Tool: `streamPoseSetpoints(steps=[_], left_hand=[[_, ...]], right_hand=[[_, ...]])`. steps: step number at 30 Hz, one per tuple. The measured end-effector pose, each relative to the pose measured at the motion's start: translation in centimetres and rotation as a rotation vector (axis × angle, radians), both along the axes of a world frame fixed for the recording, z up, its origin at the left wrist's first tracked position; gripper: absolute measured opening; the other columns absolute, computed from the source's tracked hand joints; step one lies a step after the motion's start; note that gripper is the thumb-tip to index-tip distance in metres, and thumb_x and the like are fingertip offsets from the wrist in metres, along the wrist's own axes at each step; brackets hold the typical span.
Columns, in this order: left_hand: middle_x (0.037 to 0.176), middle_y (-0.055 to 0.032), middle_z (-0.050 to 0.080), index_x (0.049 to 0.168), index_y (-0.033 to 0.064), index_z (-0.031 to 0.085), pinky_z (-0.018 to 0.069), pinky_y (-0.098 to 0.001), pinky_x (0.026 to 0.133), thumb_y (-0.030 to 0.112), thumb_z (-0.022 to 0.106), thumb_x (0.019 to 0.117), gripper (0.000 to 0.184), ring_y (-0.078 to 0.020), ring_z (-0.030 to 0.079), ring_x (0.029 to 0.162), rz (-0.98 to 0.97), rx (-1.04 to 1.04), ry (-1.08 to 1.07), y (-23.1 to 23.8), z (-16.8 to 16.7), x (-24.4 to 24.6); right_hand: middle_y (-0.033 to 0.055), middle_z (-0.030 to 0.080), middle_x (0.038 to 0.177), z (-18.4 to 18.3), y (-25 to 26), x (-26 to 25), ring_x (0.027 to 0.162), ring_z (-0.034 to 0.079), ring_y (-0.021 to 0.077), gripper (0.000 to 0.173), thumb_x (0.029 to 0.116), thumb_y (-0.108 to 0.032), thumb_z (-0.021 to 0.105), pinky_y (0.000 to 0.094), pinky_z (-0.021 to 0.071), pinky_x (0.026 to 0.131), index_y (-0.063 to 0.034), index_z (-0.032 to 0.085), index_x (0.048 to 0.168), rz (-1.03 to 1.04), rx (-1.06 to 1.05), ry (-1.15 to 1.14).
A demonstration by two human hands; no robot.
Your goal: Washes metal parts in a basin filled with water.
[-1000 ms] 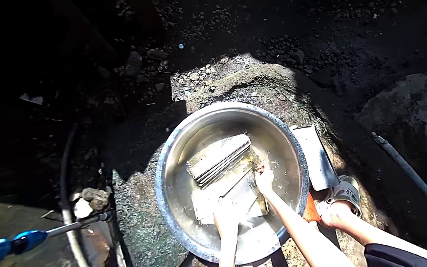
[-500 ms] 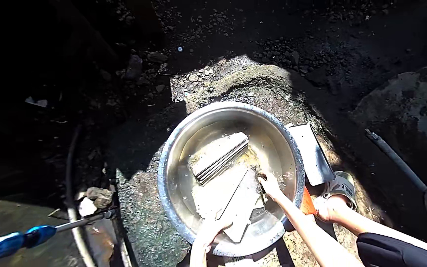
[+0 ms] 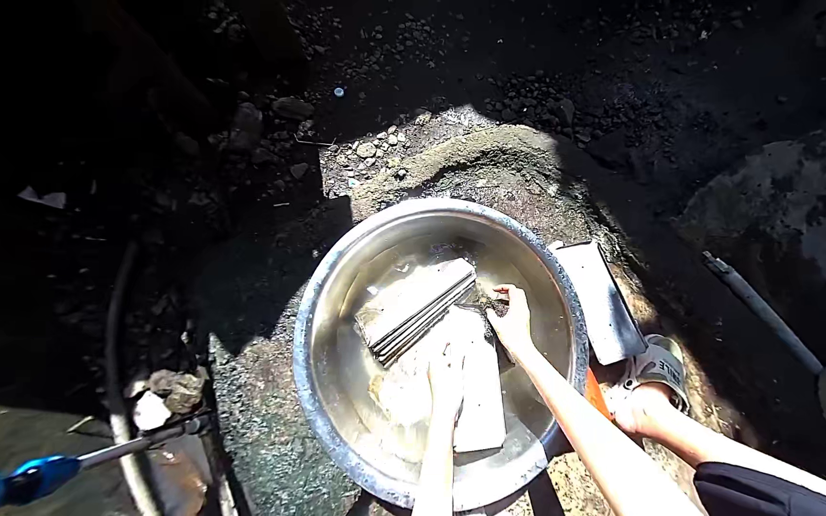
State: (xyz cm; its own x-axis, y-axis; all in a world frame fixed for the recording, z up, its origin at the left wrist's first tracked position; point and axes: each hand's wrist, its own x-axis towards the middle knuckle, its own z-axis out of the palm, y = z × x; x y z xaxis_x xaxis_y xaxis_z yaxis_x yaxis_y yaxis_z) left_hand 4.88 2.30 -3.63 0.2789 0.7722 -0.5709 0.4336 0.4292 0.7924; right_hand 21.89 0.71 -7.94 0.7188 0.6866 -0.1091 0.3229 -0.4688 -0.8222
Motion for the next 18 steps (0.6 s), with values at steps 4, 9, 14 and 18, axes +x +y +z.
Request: streamPoseSetpoints(steps=[4, 9, 14, 18], left_hand=[[0.134, -0.0249, 0.061, 0.148, -0.0023, 0.044, 0.0519, -0.0429, 0.097, 0.000, 0.055, 0.1006, 0.048, -0.0294, 0.066, 0.110, -0.040, 0.009, 0.071, 0.4, -0.6, -0.9], [0.140, -0.0289, 0.055, 0.148, -0.0073, 0.041, 0.0444, -0.0452, 0.110, 0.011, 0.058, 0.1030, 0.052, -0.0337, 0.058, 0.128, -0.013, 0.041, 0.065, -1.1, -5.6, -3.1], [0.140, -0.0308, 0.054, 0.148, -0.0094, 0.039, 0.0422, -0.0448, 0.111, 0.014, 0.056, 0.1046, 0.052, -0.0343, 0.055, 0.129, -0.011, -0.063, 0.027, -1.2, -6.8, -2.4], [0.154, -0.0315, 0.040, 0.154, -0.0104, 0.027, 0.0352, -0.0393, 0.118, 0.008, 0.054, 0.1032, 0.061, -0.0323, 0.044, 0.142, 0.050, -0.046, -0.052, -1.6, -8.5, -2.0]], right_hand=[[0.0308, 0.061, 0.125, -3.5, -0.6, -2.2, 0.121, 0.058, 0.0429, 0.031, 0.0897, 0.000, 0.068, 0.0488, 0.0437, 0.108, 0.0080, 0.066, 0.119, -0.206, -0.016, -0.086], [0.0282, 0.049, 0.149, -4.8, -5.1, -1.5, 0.139, 0.049, 0.0419, 0.047, 0.1009, -0.011, 0.051, 0.0489, 0.0387, 0.117, -0.0003, 0.052, 0.147, 0.478, -0.340, -0.175], [0.0305, 0.052, 0.146, -4.8, -3.2, -4.0, 0.140, 0.049, 0.0408, 0.040, 0.0969, 0.006, 0.046, 0.0453, 0.0373, 0.119, 0.0091, 0.060, 0.134, -0.006, -0.020, -0.029], [0.0257, 0.061, 0.139, -1.0, -3.6, -7.7, 0.132, 0.058, 0.0393, 0.040, 0.0935, 0.009, 0.046, 0.0482, 0.0448, 0.112, 0.0068, 0.067, 0.128, -0.178, 0.143, -0.115]])
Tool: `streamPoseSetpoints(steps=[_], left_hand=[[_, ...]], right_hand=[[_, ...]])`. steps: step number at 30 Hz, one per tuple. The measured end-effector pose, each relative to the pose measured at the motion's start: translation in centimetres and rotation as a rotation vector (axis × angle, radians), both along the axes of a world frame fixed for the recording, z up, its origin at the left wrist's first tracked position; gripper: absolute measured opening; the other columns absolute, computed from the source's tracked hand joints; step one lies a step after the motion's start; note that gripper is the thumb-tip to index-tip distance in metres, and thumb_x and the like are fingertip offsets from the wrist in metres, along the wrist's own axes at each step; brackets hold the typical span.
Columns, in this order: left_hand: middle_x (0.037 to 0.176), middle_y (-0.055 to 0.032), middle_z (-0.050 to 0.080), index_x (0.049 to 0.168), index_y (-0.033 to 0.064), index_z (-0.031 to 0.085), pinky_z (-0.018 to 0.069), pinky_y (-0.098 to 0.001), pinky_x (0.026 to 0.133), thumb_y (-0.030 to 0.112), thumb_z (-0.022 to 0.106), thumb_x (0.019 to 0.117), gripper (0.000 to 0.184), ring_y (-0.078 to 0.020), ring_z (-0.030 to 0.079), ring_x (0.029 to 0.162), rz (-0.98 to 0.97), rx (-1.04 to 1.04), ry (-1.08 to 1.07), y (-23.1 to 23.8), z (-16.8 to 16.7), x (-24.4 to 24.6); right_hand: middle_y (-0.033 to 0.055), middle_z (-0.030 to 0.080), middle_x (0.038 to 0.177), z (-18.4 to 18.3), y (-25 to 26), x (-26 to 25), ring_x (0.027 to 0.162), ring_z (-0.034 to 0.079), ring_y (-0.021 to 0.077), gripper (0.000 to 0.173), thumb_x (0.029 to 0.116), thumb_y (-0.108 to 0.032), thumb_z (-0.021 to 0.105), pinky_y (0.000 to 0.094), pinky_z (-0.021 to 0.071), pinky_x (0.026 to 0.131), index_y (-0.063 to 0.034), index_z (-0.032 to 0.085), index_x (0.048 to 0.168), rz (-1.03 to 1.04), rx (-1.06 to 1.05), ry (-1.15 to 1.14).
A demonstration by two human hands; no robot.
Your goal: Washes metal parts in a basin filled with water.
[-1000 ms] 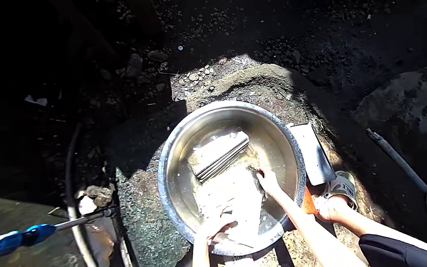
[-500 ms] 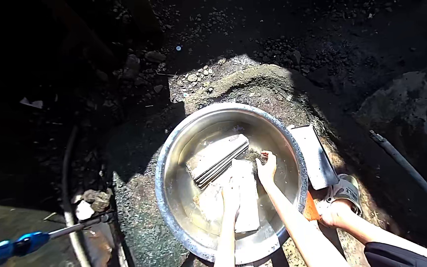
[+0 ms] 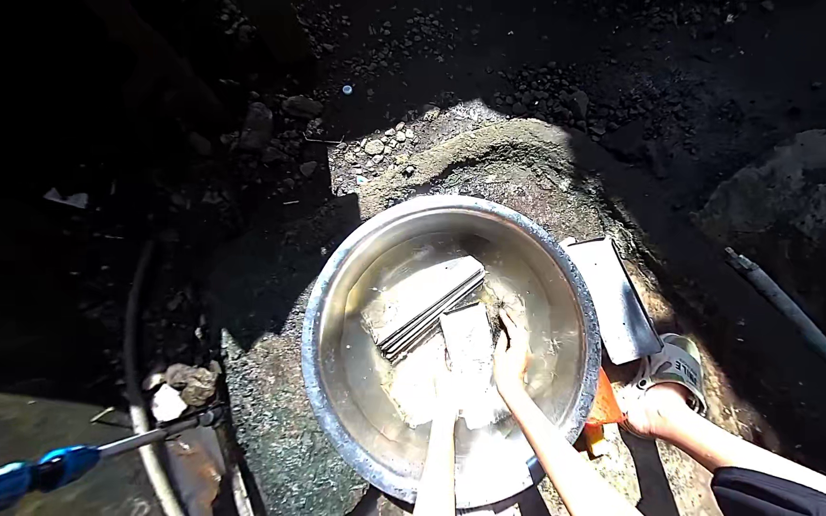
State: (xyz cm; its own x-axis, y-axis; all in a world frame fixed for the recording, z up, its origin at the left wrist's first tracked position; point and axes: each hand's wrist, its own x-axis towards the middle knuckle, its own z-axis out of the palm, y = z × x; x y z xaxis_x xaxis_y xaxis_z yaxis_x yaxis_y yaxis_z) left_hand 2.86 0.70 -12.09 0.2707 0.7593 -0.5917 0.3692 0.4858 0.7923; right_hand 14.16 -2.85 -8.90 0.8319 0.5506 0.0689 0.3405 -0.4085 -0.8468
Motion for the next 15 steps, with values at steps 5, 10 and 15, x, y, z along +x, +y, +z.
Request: streamPoseSetpoints(steps=[5, 10, 15], left_hand=[[0.159, -0.0292, 0.034, 0.157, -0.0083, 0.023, 0.0319, -0.0406, 0.120, 0.010, 0.045, 0.1073, 0.057, -0.0317, 0.041, 0.145, -0.020, -0.020, -0.020, 0.1, 1.9, 0.0], [0.146, -0.0315, 0.049, 0.152, -0.0096, 0.035, 0.0370, -0.0429, 0.115, 0.012, 0.046, 0.1077, 0.050, -0.0351, 0.052, 0.134, -0.141, 0.059, 0.204, 0.1, 4.9, -0.2], [0.139, -0.0325, 0.054, 0.147, -0.0104, 0.042, 0.0404, -0.0458, 0.112, 0.012, 0.047, 0.1075, 0.046, -0.0371, 0.056, 0.128, -0.240, 0.009, 0.272, 0.0, 6.6, -0.9]], right_hand=[[0.0221, 0.050, 0.152, -0.9, -3.2, -2.2, 0.141, 0.050, 0.0367, 0.046, 0.0983, 0.004, 0.045, 0.0485, 0.0396, 0.117, 0.0030, 0.055, 0.143, 0.399, -0.259, 0.016], [0.0283, 0.034, 0.161, -2.4, 0.6, -0.7, 0.149, 0.036, 0.0433, 0.057, 0.0963, 0.008, 0.039, 0.0508, 0.0320, 0.122, 0.0022, 0.043, 0.153, 0.295, -0.321, -0.002], [0.0265, 0.046, 0.152, -1.7, 6.4, 1.3, 0.141, 0.043, 0.0468, 0.054, 0.0999, 0.004, 0.044, 0.0516, 0.0420, 0.112, -0.0108, 0.049, 0.151, 0.184, -0.480, 0.006]])
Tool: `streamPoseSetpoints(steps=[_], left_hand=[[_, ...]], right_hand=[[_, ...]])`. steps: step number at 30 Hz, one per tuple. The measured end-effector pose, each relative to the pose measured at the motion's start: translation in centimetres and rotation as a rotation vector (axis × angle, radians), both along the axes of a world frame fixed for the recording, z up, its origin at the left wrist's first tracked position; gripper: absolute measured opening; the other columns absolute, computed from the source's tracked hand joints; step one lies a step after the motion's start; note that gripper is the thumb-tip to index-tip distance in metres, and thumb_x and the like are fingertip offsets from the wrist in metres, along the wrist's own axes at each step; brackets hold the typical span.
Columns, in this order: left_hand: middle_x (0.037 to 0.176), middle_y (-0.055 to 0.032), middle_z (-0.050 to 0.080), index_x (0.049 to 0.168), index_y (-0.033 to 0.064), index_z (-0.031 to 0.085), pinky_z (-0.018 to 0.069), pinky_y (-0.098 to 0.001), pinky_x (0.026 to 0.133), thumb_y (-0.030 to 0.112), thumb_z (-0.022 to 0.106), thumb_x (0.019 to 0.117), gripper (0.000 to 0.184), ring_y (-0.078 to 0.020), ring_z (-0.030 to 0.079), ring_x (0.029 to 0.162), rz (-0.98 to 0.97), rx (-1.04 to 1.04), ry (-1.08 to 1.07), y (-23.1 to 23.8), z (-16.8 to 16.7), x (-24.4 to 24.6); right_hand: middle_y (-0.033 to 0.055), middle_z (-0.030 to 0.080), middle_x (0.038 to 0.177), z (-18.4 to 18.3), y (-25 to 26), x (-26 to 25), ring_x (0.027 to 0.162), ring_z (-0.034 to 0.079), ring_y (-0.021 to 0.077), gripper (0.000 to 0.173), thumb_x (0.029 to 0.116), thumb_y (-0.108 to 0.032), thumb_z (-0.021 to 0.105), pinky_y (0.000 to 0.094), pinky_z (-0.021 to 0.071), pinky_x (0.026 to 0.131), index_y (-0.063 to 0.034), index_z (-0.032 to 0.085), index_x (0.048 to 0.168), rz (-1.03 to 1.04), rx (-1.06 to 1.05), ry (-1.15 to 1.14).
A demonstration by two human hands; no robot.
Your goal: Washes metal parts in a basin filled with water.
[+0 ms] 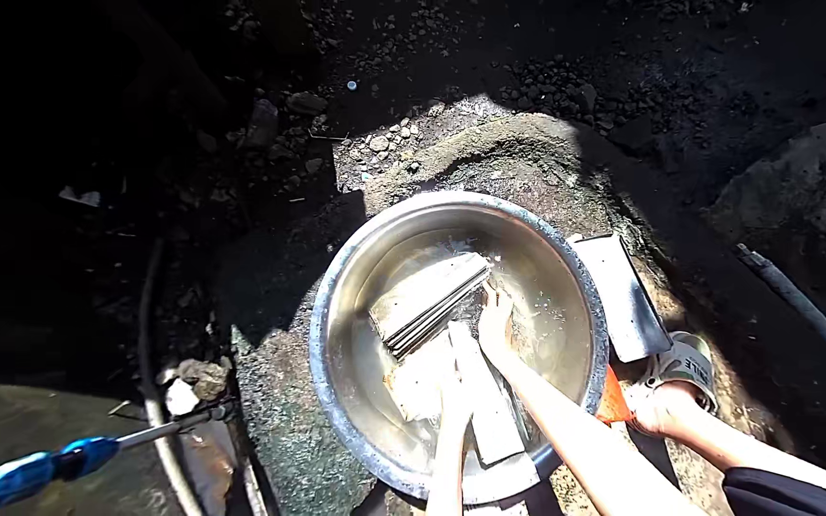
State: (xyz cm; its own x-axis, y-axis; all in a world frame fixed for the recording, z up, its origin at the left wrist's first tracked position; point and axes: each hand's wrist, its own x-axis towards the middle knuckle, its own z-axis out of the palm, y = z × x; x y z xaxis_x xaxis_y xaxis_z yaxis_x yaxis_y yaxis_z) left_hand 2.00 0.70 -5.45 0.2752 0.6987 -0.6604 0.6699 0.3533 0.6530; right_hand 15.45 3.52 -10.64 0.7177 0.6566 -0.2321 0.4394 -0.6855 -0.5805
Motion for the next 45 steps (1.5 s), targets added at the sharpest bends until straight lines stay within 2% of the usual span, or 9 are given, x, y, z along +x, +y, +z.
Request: streamPoseSetpoints(steps=[5, 8, 11, 17, 23, 28, 34, 39, 45], left_hand=[[0.132, -0.0332, 0.059, 0.145, -0.0123, 0.043, 0.0444, -0.0485, 0.108, 0.006, 0.046, 0.1062, 0.043, -0.0400, 0.060, 0.123, 0.139, 0.155, -0.023, -0.3, -0.2, 2.2], [0.139, -0.0328, 0.055, 0.149, -0.0116, 0.038, 0.0410, -0.0473, 0.113, 0.008, 0.044, 0.1079, 0.046, -0.0391, 0.056, 0.130, 0.204, 0.131, -0.109, -0.9, -1.2, 2.6], [0.134, -0.0334, 0.057, 0.151, -0.0117, 0.035, 0.0441, -0.0458, 0.109, 0.004, 0.045, 0.1060, 0.048, -0.0383, 0.059, 0.123, 0.285, 0.136, -0.132, -1.6, -1.6, 2.0], [0.146, -0.0322, 0.049, 0.152, -0.0089, 0.034, 0.0358, -0.0494, 0.117, 0.006, 0.045, 0.1064, 0.050, -0.0413, 0.050, 0.136, 0.168, 0.144, -0.063, -1.6, -0.3, 1.3], [0.131, -0.0322, 0.061, 0.154, -0.0064, 0.034, 0.0467, -0.0518, 0.106, 0.007, 0.046, 0.1066, 0.051, -0.0428, 0.063, 0.119, 0.079, 0.166, 0.032, -1.8, 0.7, 2.0], [0.122, -0.0355, 0.063, 0.151, -0.0139, 0.033, 0.0466, -0.0509, 0.104, 0.008, 0.044, 0.1059, 0.051, -0.0439, 0.064, 0.115, 0.155, 0.214, 0.061, -2.3, -0.6, 2.5], [0.139, -0.0356, 0.054, 0.154, -0.0114, 0.027, 0.0395, -0.0495, 0.113, 0.006, 0.041, 0.1066, 0.052, -0.0441, 0.056, 0.129, 0.135, 0.146, 0.066, -2.2, -0.2, 2.1], [0.134, -0.0339, 0.058, 0.153, -0.0099, 0.033, 0.0441, -0.0504, 0.109, 0.003, 0.048, 0.1041, 0.052, -0.0435, 0.061, 0.123, 0.161, 0.186, 0.021, -2.2, 0.4, 2.4], [0.133, -0.0331, 0.059, 0.149, -0.0101, 0.041, 0.0450, -0.0546, 0.107, 0.004, 0.049, 0.1036, 0.048, -0.0449, 0.061, 0.121, 0.148, 0.230, 0.034, -2.4, 0.3, 1.9]], right_hand=[[0.0229, 0.062, 0.138, -0.7, -7.0, -3.3, 0.133, 0.057, 0.0400, 0.038, 0.1021, -0.005, 0.045, 0.0497, 0.0404, 0.115, 0.0036, 0.064, 0.134, 0.136, 0.243, 0.091], [0.0250, 0.038, 0.160, 0.2, -11.5, -5.1, 0.151, 0.033, 0.0401, 0.057, 0.0990, -0.017, 0.047, 0.0502, 0.0238, 0.125, 0.0063, 0.043, 0.151, 0.284, 0.165, 0.203], [0.0294, 0.020, 0.166, 0.9, -11.8, -4.9, 0.155, 0.021, 0.0430, 0.067, 0.0987, -0.026, 0.051, 0.0495, 0.0222, 0.125, 0.0043, 0.034, 0.156, 0.326, 0.047, 0.221], [0.0249, 0.043, 0.157, -0.6, -9.4, -2.6, 0.149, 0.033, 0.0473, 0.050, 0.0970, 0.003, 0.045, 0.0533, 0.0257, 0.124, 0.0049, 0.051, 0.147, 0.343, 0.065, 0.089], [0.0202, 0.029, 0.166, 0.5, -3.0, -1.4, 0.156, 0.022, 0.0377, 0.054, 0.1026, -0.002, 0.036, 0.0480, 0.0156, 0.128, 0.0017, 0.035, 0.157, 0.319, -0.180, 0.053], [0.0148, 0.025, 0.168, 1.3, -6.5, -2.4, 0.158, 0.015, 0.0373, 0.059, 0.0999, 0.001, 0.038, 0.0501, 0.0132, 0.127, 0.0002, 0.032, 0.158, 0.408, -0.209, 0.087], [0.0230, 0.063, 0.138, -0.2, -6.6, -2.1, 0.136, 0.054, 0.0403, 0.040, 0.0954, 0.002, 0.054, 0.0507, 0.0373, 0.117, 0.0037, 0.064, 0.134, 0.086, 0.243, 0.183], [0.0237, 0.062, 0.138, 0.4, -0.3, -1.5, 0.132, 0.057, 0.0347, 0.051, 0.0911, 0.006, 0.062, 0.0450, 0.0392, 0.115, 0.0049, 0.055, 0.141, -0.284, 0.239, 0.341], [0.0217, 0.068, 0.126, -0.5, -4.2, -2.4, 0.121, 0.064, 0.0280, 0.048, 0.0832, 0.011, 0.069, 0.0404, 0.0484, 0.106, 0.0088, 0.058, 0.130, -0.370, 0.371, 0.338]])
